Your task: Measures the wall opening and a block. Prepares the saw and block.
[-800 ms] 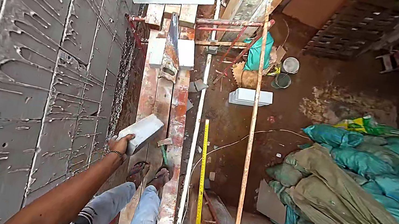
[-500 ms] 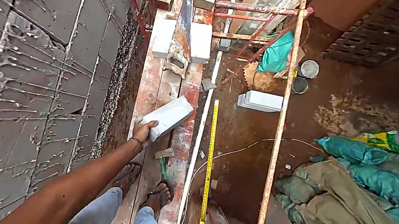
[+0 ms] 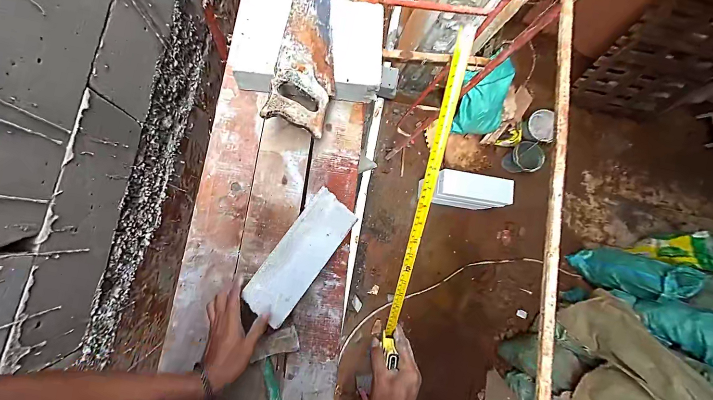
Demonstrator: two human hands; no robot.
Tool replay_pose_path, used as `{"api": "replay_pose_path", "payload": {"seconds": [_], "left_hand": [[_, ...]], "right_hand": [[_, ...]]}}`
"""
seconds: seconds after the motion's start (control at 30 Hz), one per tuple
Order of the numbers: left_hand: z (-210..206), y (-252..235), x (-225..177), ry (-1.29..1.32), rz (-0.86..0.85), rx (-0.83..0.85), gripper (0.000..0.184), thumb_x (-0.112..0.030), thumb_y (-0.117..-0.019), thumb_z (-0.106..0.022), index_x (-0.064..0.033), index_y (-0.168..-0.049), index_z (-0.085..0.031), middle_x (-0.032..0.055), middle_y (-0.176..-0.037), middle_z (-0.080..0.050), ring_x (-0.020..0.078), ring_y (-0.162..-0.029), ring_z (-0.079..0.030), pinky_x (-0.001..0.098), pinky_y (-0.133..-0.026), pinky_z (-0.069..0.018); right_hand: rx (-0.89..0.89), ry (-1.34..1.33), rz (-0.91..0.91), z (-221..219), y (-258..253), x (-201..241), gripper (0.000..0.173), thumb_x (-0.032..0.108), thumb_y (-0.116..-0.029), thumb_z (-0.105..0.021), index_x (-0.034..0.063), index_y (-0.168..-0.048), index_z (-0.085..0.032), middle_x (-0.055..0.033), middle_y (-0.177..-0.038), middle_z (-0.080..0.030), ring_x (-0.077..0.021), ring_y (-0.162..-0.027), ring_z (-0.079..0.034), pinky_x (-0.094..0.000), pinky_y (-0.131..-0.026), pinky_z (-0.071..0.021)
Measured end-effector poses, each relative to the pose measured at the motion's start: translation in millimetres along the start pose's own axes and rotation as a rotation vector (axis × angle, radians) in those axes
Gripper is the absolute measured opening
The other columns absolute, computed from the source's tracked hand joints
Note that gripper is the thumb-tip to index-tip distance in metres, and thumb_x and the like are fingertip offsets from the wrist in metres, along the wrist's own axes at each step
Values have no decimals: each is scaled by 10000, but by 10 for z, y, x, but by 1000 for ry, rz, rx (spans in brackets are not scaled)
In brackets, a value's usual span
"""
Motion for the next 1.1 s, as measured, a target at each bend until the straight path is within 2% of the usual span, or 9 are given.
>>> {"api": "replay_pose_path", "payload": {"seconds": [0.07, 0.13, 0.23, 0.37, 0.5, 0.7, 0.87, 0.97, 1.1], "left_hand": [[-7, 435, -312, -120, -634, -46, 460, -336, -994, -575, -11, -1320, -562, 247, -1321, -592, 376, -1223, -582, 495, -1037, -465], [-332, 752, -274, -232, -1128, 329, 335, -107, -966, -598, -174, -1292, -636, 112, -1281, -660, 273, -1178, -650, 415, -989, -537], [-972, 724, 369, -625, -1206, 1025, 510, -11, -996, -562, -52, -1498, -486, 185, -1512, -526, 359, -1409, -496, 494, -1146, -411], [-1109, 661, 361, -738, -1491, 960, 351, 40, -1011, -483, 35, -1343, -595, 213, -1335, -641, 366, -1258, -616, 461, -1052, -496], [-962, 899, 10, -774, -1772, 643, 287, 33, -974, -519, 11, -1223, -659, 155, -1158, -701, 298, -1082, -682, 384, -917, -560], [195, 741, -532, -427, -1255, 55, 315, -232, -1052, -450, -9, -1167, -640, 139, -951, -712, 284, -867, -706, 448, -771, -566], [1068, -59, -519, -236, -801, -404, 465, -291, -1077, -392, 63, -1280, -616, 233, -1068, -696, 376, -964, -682, 541, -851, -520], [1032, -831, -294, -413, -598, -336, 384, -175, -1040, -505, 13, -1360, -605, 285, -1176, -649, 477, -1114, -626, 605, -940, -487], [775, -1700, 110, -593, -259, -159, 457, -131, -1058, -444, -40, -1505, -471, 264, -1317, -596, 424, -1282, -555, 527, -1082, -441]], "right_hand": [[-60, -32, 21, 52, -179, 81, 520, 254, -906, -642, -62, -1318, -645, -237, -1244, -697, -307, -1123, -696, -464, -992, -533], [-101, -57, 39, 149, -272, 176, 531, 248, -906, -654, -62, -1336, -630, -230, -1253, -695, -269, -1121, -700, -424, -990, -540], [-131, -72, 114, 357, -315, 375, 519, 225, -921, -652, -50, -1359, -615, -201, -1226, -706, -210, -1074, -703, -365, -960, -550], [-180, 0, 183, 790, -177, 560, 506, 234, -947, -626, -37, -1374, -607, -191, -1204, -701, -201, -1033, -693, -366, -926, -550], [-262, -9, 118, 1170, -56, 557, 525, 246, -958, -636, -35, -1398, -580, -180, -1179, -710, -149, -956, -693, -343, -874, -557], [-361, 26, 187, 1554, -83, 566, 534, 254, -964, -626, -8, -1425, -560, -195, -1137, -703, -142, -892, -671, -351, -817, -546], [-261, -49, 86, 1309, 39, 500, 549, 244, -955, -641, 12, -1444, -546, -159, -1137, -702, -133, -871, -668, -356, -797, -558], [-161, -138, 21, 883, 77, 483, 538, 203, -946, -648, 24, -1443, -545, -130, -1102, -706, -132, -825, -663, -357, -754, -565], [-60, -220, 0, 397, 125, 599, 539, 205, -922, -663, 37, -1426, -571, -110, -1091, -713, -126, -765, -658, -348, -697, -564]]}}
Point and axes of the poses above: each hand's wrist, its own y-axis away from the middle knuckle, its own z-axis out of the back of the hand, x = y × z, the point moved 8 cm from there along -y, towards the middle knuckle
